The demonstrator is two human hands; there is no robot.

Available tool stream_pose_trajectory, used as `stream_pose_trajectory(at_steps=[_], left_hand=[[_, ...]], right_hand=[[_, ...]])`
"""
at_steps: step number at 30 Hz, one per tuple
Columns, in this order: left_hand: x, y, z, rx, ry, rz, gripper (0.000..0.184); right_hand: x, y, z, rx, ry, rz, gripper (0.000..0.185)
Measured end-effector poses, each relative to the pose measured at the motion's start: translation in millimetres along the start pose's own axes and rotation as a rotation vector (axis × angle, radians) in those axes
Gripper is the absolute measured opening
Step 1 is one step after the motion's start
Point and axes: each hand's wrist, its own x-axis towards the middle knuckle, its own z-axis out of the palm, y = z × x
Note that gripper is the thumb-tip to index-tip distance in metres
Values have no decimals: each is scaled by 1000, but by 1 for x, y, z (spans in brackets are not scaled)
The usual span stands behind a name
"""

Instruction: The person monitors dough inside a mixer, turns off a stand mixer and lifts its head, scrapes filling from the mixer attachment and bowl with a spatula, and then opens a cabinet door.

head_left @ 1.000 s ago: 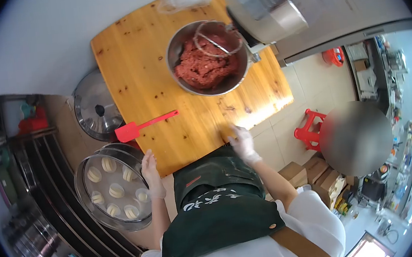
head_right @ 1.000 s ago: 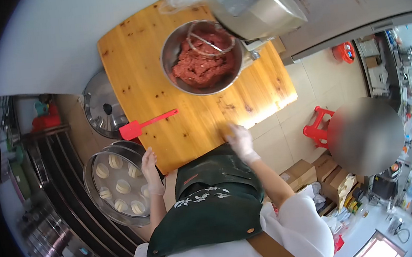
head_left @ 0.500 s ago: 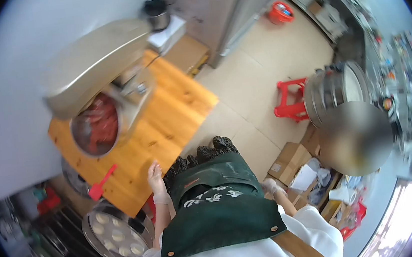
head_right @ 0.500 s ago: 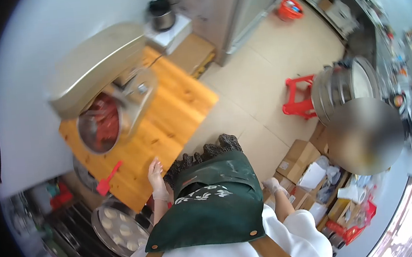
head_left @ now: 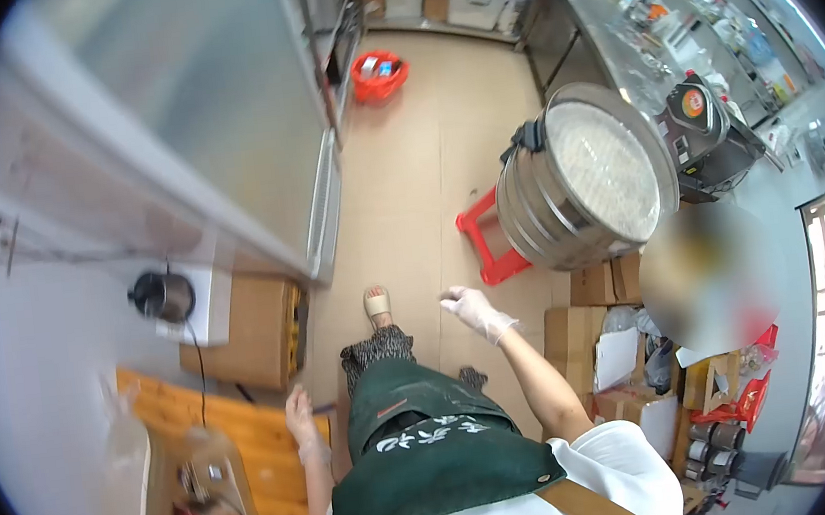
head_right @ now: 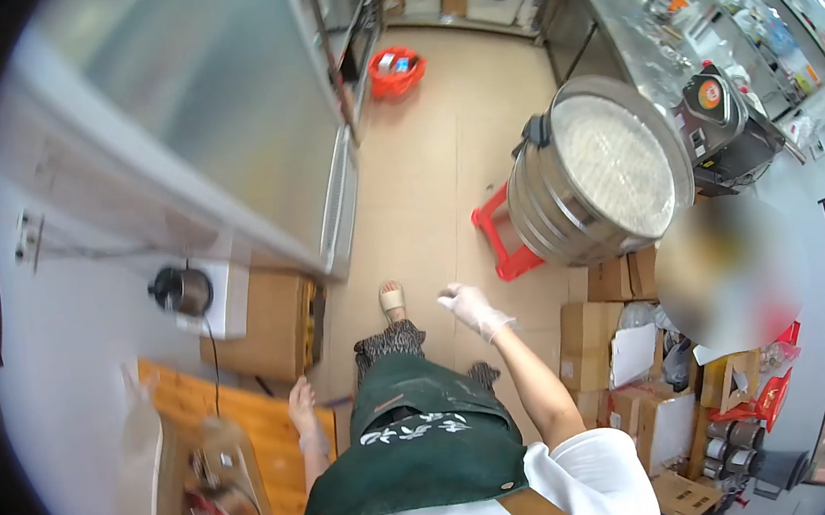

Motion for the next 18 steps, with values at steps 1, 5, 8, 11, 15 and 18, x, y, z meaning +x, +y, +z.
stream_pose_trajectory(at_steps=[1,5,8,11,15,18], left_hand=[[26,12,20,2,-4,8,37],[139,67,106,29,-57,44,30],[197,168,220,43,-182,98,23],[248,257,339,174,-329,107,21],[324,327,509,176,-591,442,21],[370,348,622,163,-692,506,23]], right_hand=[[25,-9,-11,48,1,-40,34],[95,-67,-90,85,0,-18,35],[141,-79,-146,202,85,150,34],[172,-86,-198,519,182,186,32],[228,-75,-273,893,371,221,27],[279,-72,-338,1039,523,262,25]])
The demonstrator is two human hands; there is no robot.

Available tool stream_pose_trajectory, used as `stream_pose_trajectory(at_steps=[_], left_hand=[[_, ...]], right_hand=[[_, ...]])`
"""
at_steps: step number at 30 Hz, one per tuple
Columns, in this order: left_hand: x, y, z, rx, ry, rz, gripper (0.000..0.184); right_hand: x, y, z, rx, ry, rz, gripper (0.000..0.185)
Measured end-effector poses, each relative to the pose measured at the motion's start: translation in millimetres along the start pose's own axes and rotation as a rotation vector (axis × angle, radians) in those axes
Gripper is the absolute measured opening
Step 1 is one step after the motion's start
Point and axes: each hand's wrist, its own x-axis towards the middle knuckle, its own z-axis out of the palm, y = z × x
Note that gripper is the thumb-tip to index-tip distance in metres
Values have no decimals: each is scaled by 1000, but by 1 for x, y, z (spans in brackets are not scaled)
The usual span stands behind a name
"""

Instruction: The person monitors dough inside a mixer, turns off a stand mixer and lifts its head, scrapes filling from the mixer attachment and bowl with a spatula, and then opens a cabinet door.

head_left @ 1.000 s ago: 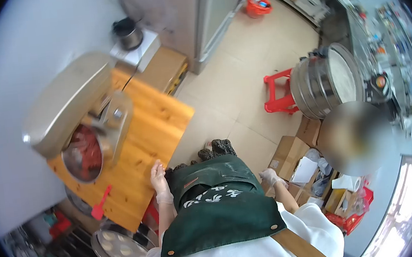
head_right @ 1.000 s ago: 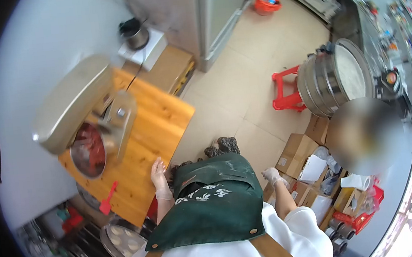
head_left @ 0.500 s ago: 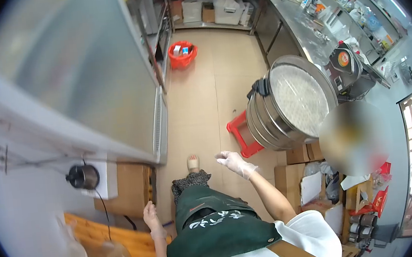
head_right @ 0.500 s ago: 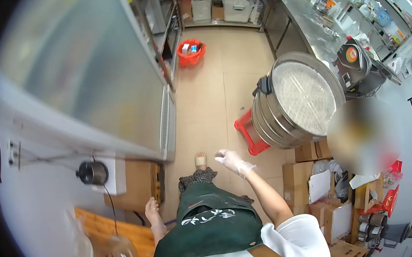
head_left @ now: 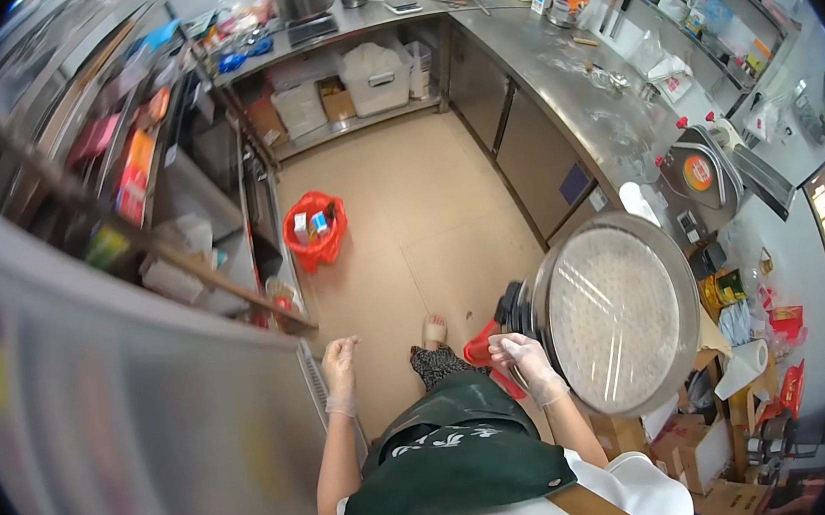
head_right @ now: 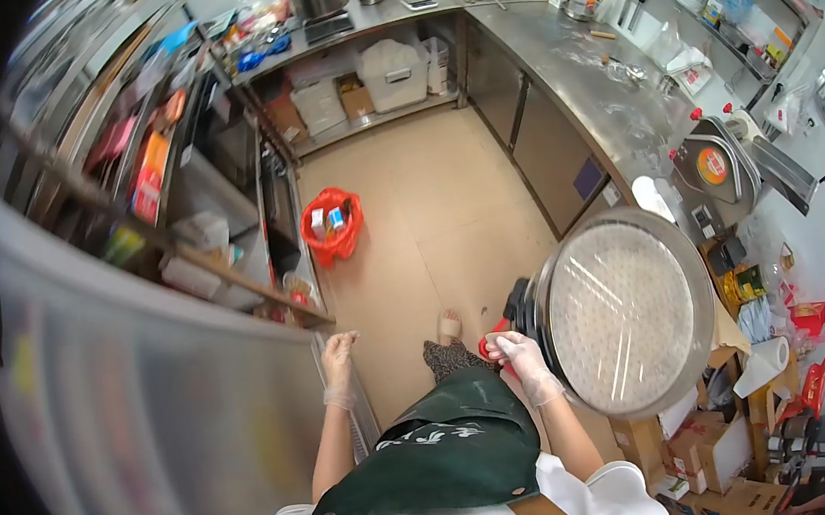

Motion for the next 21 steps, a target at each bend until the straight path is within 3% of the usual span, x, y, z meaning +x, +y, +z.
stream_pose_trajectory(at_steps=[9,12,16,18,21], left_hand=[[201,20,88,-8,27,-324,22],[276,20,100,10,71,-373,22],[390,16,130,43,6,-425,24],[467,15,154,84,-100,-457,26],[585,38,207,157,-297,-283,27]], right_hand=[[286,-192,2,240,177,-132,20],[395,-239,-6,444,155,-156,21],[520,-300,-33,803,365,-259,26],[608,-299,-78,1018,435,-337,36],[667,-336,-124,1148,600,-397,61]])
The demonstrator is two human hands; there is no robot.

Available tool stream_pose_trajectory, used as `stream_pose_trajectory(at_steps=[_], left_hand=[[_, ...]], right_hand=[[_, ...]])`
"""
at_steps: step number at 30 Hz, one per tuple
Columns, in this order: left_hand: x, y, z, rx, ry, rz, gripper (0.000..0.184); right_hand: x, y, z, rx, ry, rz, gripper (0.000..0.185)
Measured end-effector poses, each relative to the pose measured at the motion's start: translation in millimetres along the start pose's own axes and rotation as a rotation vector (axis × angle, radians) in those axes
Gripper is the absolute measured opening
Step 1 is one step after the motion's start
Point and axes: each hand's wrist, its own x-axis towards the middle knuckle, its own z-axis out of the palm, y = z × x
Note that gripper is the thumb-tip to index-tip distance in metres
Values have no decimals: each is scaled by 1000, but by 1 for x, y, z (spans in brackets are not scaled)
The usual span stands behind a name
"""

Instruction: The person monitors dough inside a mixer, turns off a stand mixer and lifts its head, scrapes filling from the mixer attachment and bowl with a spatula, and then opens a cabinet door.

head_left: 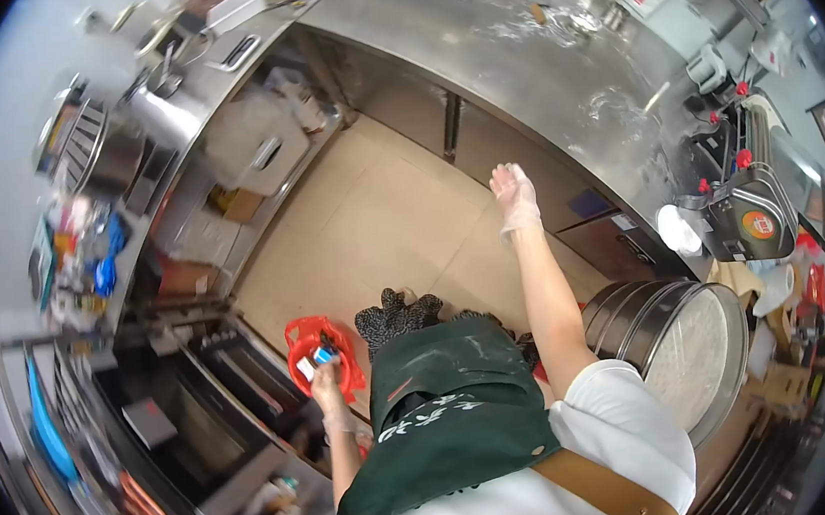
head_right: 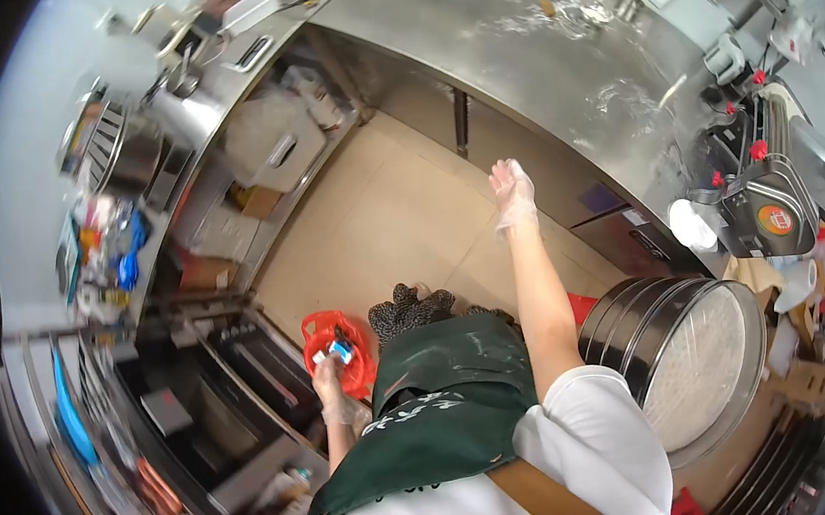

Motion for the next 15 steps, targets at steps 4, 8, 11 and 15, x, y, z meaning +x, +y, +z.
stream_pose_trajectory(at_steps=[4,8,11,15], left_hand=[[104,138,60,30,-129,-9,35],[186,197,113,193,-270,29,36],[230,194,135,200,-309,24,36],[259,203,157,249,-385,-84,32]], right_hand=[[66,-9,45,153,189,-151,97],[155,-14,46,395,380,-192,111],[198,-13,60,426,412,-290,105],[199,-15,90,330,588,-218,94]])
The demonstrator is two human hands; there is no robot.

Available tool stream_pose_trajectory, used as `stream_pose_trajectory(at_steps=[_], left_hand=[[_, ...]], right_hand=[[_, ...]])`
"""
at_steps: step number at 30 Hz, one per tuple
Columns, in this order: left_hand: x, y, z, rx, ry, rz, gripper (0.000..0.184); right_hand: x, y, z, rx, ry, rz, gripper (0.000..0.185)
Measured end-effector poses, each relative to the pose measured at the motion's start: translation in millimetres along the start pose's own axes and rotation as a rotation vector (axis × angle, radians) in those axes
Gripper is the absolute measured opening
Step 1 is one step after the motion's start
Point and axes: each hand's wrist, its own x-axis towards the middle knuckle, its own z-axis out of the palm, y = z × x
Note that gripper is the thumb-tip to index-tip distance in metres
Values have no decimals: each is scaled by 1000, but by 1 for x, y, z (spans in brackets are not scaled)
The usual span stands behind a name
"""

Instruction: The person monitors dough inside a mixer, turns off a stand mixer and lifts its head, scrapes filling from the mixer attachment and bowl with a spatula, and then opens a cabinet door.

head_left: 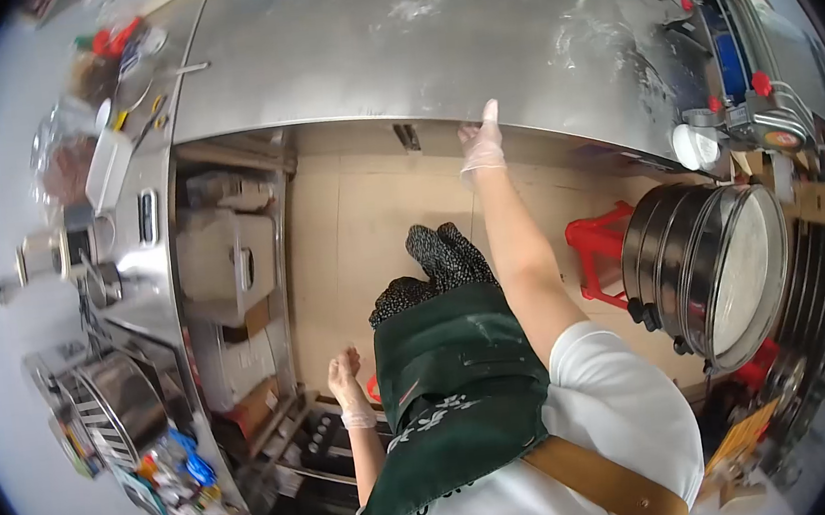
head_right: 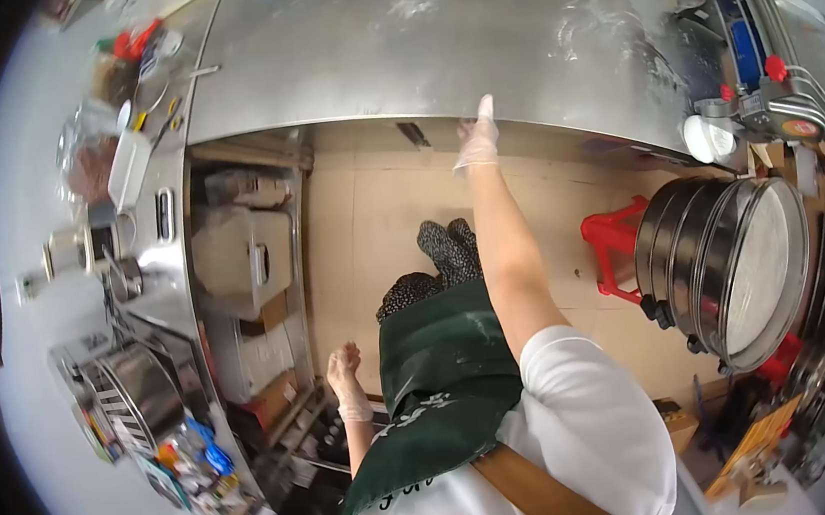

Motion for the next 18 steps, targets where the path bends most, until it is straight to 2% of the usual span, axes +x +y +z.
stream_pose_trajectory(at_steps=[2,5,9,10,11,13,14,16,18], left_hand=[[19,17,-1,60,-52,-52,32],[66,63,9,184,-170,-4,31],[142,116,33,279,-367,94,31],[159,130,50,309,-432,149,32],[177,142,71,334,-497,206,33],[210,151,130,332,-635,186,38],[217,157,168,463,-688,185,48],[232,145,243,540,-732,326,52],[258,119,310,520,-730,403,48]], right_hand=[[4,2,2,-116,45,5,82],[-15,2,18,-69,133,-18,77],[-22,11,32,26,298,-91,79],[-19,24,28,23,263,-103,79],[-13,43,20,18,225,-117,79],[-10,73,11,-13,93,-139,79],[-17,90,6,-44,-1,-142,78],[-32,129,-1,-62,-24,-161,61],[-58,148,-17,-107,-19,-50,51]])
